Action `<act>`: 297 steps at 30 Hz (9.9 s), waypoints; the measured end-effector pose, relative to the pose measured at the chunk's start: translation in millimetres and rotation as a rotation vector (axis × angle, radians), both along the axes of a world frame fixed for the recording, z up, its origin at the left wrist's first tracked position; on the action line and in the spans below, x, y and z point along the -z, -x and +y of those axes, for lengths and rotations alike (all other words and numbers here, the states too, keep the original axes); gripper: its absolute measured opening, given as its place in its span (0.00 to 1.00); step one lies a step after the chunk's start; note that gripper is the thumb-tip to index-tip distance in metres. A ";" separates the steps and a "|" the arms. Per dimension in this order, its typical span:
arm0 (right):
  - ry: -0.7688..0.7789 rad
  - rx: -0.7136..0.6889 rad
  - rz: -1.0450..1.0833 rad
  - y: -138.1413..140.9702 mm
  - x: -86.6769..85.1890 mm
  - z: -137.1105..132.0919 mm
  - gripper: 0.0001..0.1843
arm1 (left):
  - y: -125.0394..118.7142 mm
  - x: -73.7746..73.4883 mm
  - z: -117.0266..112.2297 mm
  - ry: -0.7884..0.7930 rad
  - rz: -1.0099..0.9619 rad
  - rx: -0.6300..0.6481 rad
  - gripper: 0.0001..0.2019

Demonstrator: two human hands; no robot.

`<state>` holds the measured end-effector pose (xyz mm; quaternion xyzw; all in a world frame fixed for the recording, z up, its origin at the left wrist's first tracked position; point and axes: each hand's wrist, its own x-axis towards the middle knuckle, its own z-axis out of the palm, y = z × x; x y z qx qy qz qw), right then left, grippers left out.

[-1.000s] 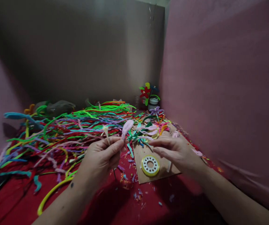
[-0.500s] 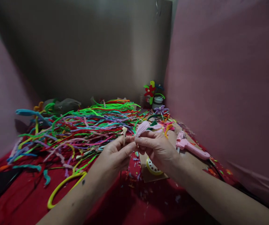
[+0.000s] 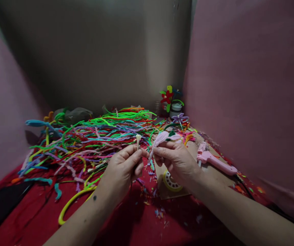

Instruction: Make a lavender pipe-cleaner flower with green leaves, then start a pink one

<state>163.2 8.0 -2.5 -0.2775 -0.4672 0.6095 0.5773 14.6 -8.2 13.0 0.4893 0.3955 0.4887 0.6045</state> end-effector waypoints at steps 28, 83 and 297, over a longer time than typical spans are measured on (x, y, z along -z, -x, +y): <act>0.037 0.020 -0.012 5.2 0.3 -6.8 0.02 | -5.0 11.3 0.9 -0.055 0.003 -0.093 0.05; 0.121 -0.266 0.218 10.7 7.7 -7.8 0.02 | -1.0 14.0 4.4 0.062 -0.089 0.099 0.10; -0.347 0.333 -1.239 -126.9 9.3 -11.5 0.08 | 12.7 6.2 25.4 -0.072 -0.246 -0.313 0.08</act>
